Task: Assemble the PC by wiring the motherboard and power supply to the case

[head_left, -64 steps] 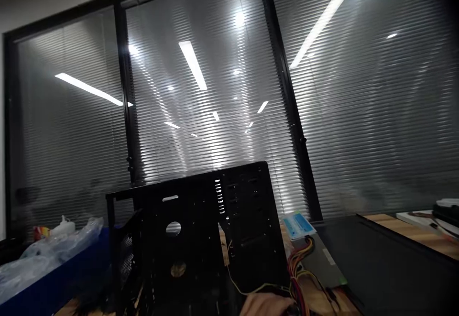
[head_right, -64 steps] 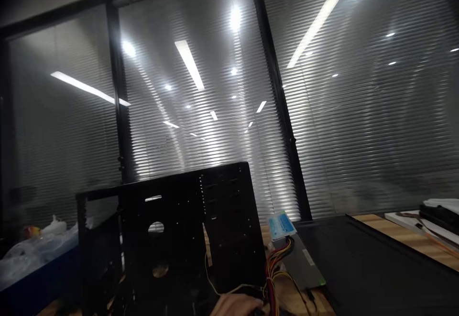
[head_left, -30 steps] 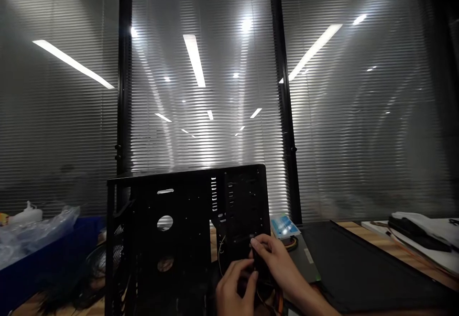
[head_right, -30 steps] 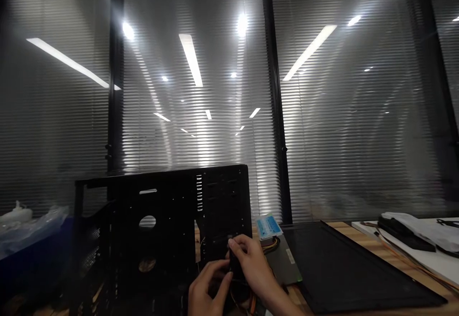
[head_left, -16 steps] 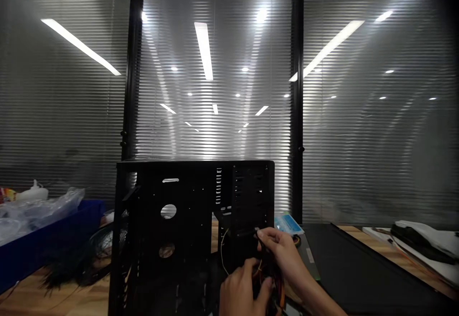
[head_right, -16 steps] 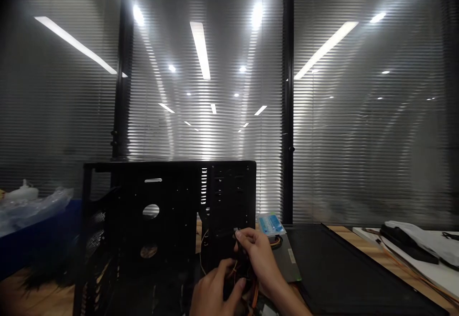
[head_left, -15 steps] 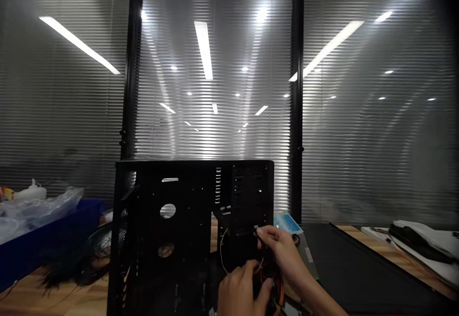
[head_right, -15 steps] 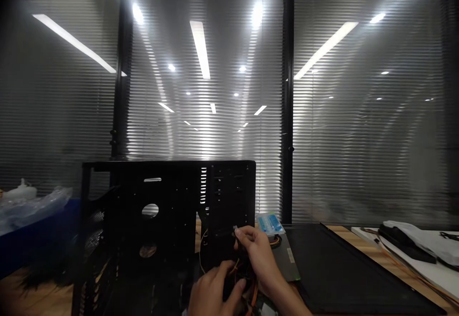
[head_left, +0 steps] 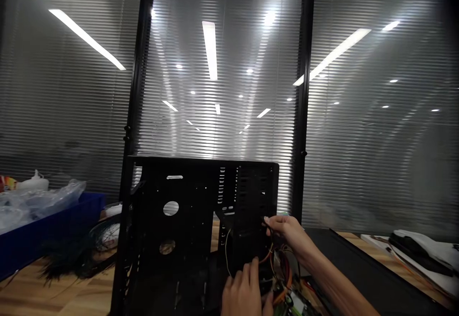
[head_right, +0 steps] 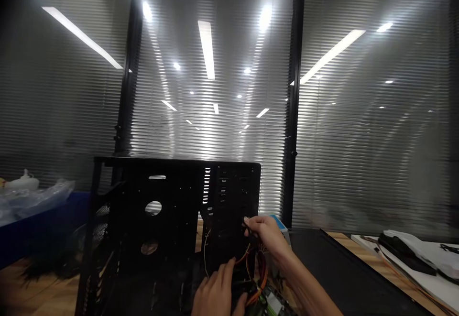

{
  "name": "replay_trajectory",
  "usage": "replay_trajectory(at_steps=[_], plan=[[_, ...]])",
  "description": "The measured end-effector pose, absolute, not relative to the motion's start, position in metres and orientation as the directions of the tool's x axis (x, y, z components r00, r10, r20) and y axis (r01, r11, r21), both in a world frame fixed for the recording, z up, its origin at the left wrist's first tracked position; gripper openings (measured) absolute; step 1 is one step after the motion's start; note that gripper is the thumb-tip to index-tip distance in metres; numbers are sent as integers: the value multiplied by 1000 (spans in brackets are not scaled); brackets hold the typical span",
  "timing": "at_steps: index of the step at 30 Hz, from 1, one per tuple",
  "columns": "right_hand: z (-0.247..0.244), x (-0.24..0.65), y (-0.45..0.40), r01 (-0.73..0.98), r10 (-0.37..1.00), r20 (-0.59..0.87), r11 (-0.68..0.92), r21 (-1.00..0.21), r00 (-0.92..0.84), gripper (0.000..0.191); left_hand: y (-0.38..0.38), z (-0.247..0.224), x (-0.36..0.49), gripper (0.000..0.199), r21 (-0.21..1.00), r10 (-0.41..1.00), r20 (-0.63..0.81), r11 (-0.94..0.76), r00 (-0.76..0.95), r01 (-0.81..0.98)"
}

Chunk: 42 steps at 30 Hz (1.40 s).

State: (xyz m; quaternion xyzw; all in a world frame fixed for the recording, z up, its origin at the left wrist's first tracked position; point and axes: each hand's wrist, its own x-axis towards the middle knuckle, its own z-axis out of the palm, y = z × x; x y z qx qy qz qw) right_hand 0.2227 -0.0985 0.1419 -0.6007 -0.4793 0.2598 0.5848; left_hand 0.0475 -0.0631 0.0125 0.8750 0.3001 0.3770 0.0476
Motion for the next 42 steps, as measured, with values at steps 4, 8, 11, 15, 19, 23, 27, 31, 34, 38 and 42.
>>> replay_trajectory(at_steps=[4,8,11,15,19,23,27,31,34,38,42], plan=[[141,224,-98,246,880,205,105,-964,428,59,-69,23,42,63,286,581,586,-801,565,527],[138,225,-96,165,868,123,48,-985,481,60,-75,29,39,56,292,548,653,-819,523,494],[135,230,-93,97,862,60,12,-995,503,56,-77,34,35,54,263,516,638,-843,571,469],[136,238,-87,6,871,-24,-31,-1000,490,47,-78,39,31,58,324,575,543,-816,612,479],[142,240,-86,-94,882,-89,-52,-994,462,34,-80,43,27,67,379,583,522,-812,623,444],[149,236,-86,-165,885,-115,-45,-985,451,23,-83,46,25,68,402,569,566,-822,597,403],[151,233,-82,-161,876,-96,-21,-987,473,26,-84,47,25,64,390,529,620,-848,579,358],[147,231,-82,-102,861,-51,2,-995,506,31,-82,46,26,56,423,539,636,-842,552,335],[136,226,-86,-26,845,20,39,-999,535,37,-77,44,27,52,465,571,629,-820,528,333],[108,219,-88,55,818,139,131,-990,558,49,-72,41,28,42,484,605,575,-794,551,367],[68,220,-86,96,758,264,259,-961,596,52,-68,39,32,38,489,632,494,-770,598,409]])
